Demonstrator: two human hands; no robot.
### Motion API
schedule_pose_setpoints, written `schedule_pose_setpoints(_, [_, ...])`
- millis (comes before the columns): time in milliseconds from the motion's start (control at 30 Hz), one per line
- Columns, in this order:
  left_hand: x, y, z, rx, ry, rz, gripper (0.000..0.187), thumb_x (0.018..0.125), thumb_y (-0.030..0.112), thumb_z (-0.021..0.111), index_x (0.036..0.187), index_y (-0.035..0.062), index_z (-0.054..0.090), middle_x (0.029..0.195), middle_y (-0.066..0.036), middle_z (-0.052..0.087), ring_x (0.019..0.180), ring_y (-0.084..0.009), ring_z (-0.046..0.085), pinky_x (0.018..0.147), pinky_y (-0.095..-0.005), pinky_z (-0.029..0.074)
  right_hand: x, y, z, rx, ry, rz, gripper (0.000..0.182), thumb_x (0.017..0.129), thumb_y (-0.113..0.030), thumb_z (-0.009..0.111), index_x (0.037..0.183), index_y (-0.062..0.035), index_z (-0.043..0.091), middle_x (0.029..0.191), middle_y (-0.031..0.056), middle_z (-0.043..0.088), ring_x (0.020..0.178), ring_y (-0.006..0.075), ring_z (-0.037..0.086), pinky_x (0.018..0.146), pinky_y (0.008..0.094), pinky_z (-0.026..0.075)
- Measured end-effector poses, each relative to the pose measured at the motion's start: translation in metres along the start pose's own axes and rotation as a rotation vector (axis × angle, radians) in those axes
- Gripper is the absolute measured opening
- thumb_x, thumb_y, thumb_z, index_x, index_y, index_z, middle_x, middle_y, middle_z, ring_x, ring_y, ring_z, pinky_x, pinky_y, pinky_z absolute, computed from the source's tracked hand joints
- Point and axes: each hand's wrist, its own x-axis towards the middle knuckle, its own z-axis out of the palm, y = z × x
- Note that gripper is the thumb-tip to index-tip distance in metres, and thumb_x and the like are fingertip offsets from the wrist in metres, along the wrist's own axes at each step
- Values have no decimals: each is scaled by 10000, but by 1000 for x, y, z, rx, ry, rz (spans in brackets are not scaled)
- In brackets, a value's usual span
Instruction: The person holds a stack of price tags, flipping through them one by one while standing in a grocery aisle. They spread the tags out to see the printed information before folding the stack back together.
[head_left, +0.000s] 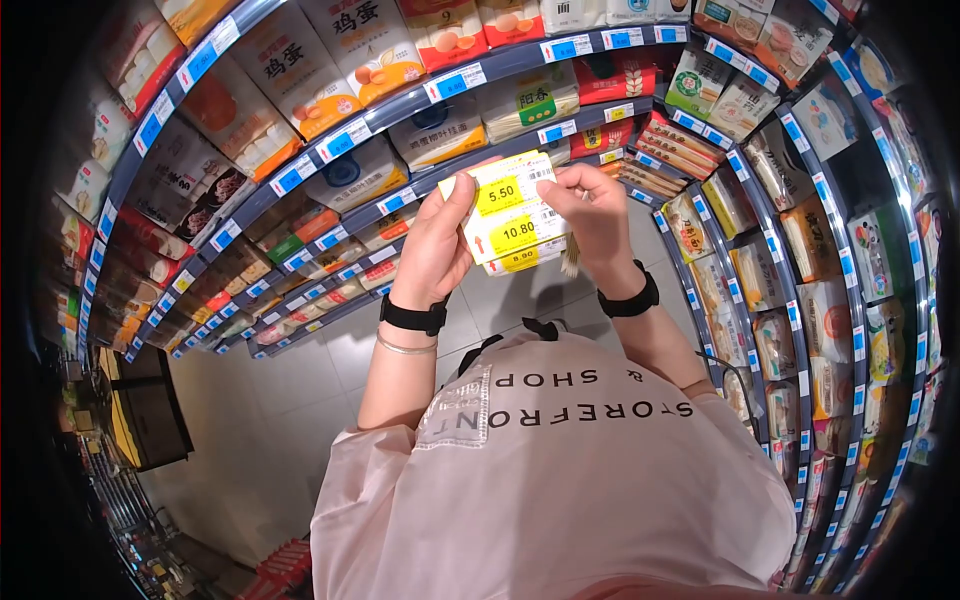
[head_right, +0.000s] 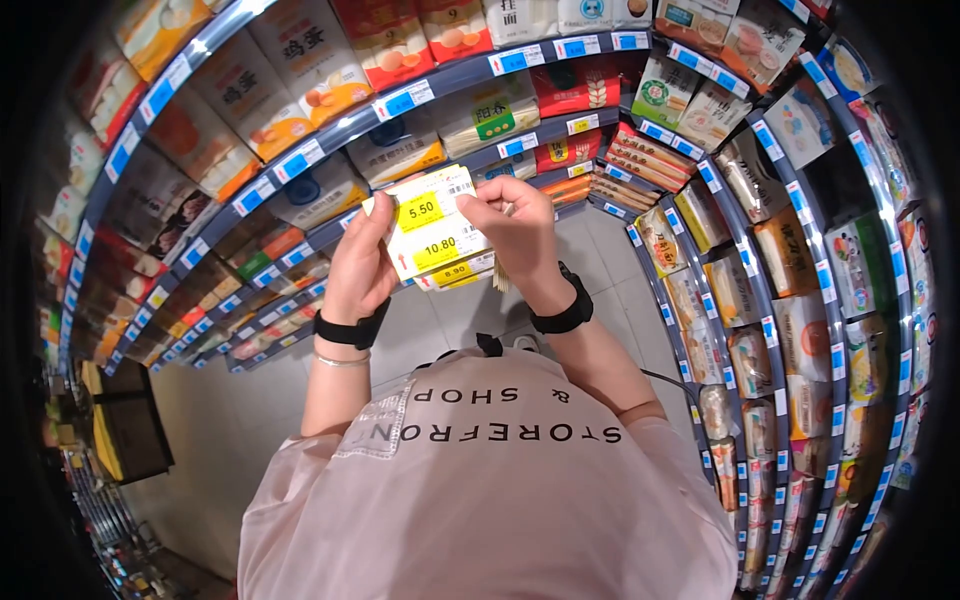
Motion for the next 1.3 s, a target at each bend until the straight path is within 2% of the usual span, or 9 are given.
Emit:
schedule_pose_setpoints(167, [-2, -3, -5, 98, 86, 15, 325, 949, 135, 497, 1222, -39, 470, 1197, -139, 567, 1059, -209, 586, 909, -338, 492, 2, 8, 1, 1, -11, 6, 88, 789, -22, 673, 776, 6, 591, 708, 25, 623, 631, 31, 555, 546, 180, 427])
schedule_pose_setpoints(267, [-1, -8, -13, 163, 123, 57, 312, 957, 150, 485, 1209, -33, 481, 1181, -126, 574, 1055, -205, 582, 916, -339, 477, 2, 10, 3, -112, -1, -112, 98, 803, -27, 667, 825, 10, 579, 770, 36, 632, 671, 44, 569, 566, 186, 440])
schedule_pose_setpoints(367, [-3, -13, -19, 287, 235, 225, 324, 963, 193, 488, 1198, -29, 501, 1148, -102, 593, 1014, -166, 587, 855, -298, 482, 6, -2, 7, 109, 116, -106, 179, 818, -49, 675, 945, -18, 554, 710, -21, 573, 641, 27, 533, 577, 181, 434])
schedule_pose_setpoints(467, [-6, -19, -18, 597, 384, 322, 365, 961, 221, 498, 1224, -32, 503, 1125, -89, 601, 981, -137, 581, 815, -261, 467, 2, -19, -1, 523, 71, 122, 147, 876, -174, 622, 828, -71, 527, 594, -67, 413, 523, 14, 389, 479, 185, 323])
schedule_pose_setpoints(500, [-2, -31, -29, 749, 348, 448, 374, 961, 220, 497, 1237, -31, 507, 1127, -86, 596, 967, -139, 576, 836, -272, 455, 3, -24, 5, 606, 87, 187, 201, 887, -235, 601, 792, -88, 504, 571, -69, 341, 490, 29, 334, 456, 197, 278])
schedule_pose_setpoints(667, [-6, -68, 12, 1198, 47, 659, 340, 927, 63, 466, 1250, -33, 512, 1328, -187, 485, 1243, -286, 458, 1032, -351, 334, 20, -3, 18, 807, 288, 320, 199, 880, -279, 602, 796, -125, 509, 606, -73, 396, 495, 38, 364, 454, 206, 288])
schedule_pose_setpoints(900, [-9, -75, 1, 1272, -30, 694, 346, 917, 40, 475, 1256, -22, 509, 1324, -206, 482, 1232, -321, 469, 1015, -368, 360, 20, 20, 9, 829, 347, 312, 235, 881, -341, 607, 821, -126, 533, 669, -49, 457, 590, 69, 448, 512, 218, 406])
schedule_pose_setpoints(1133, [-9, -72, 3, 1388, -106, 733, 345, 928, 71, 483, 1261, -18, 498, 1297, -210, 502, 1184, -329, 512, 962, -358, 406, 18, 17, 6, 877, 372, 326, 236, 872, -325, 628, 789, -126, 535, 664, -56, 436, 594, 58, 407, 521, 203, 370])
schedule_pose_setpoints(1300, [-18, -73, -7, 1436, -132, 700, 416, 897, 63, 526, 1281, -70, 433, 1239, -228, 535, 1105, -384, 545, 910, -400, 440, 25, 25, -12, 879, 348, 309, 255, 866, -340, 628, 797, -127, 506, 617, -51, 413, 494, 63, 371, 436, 205, 326])
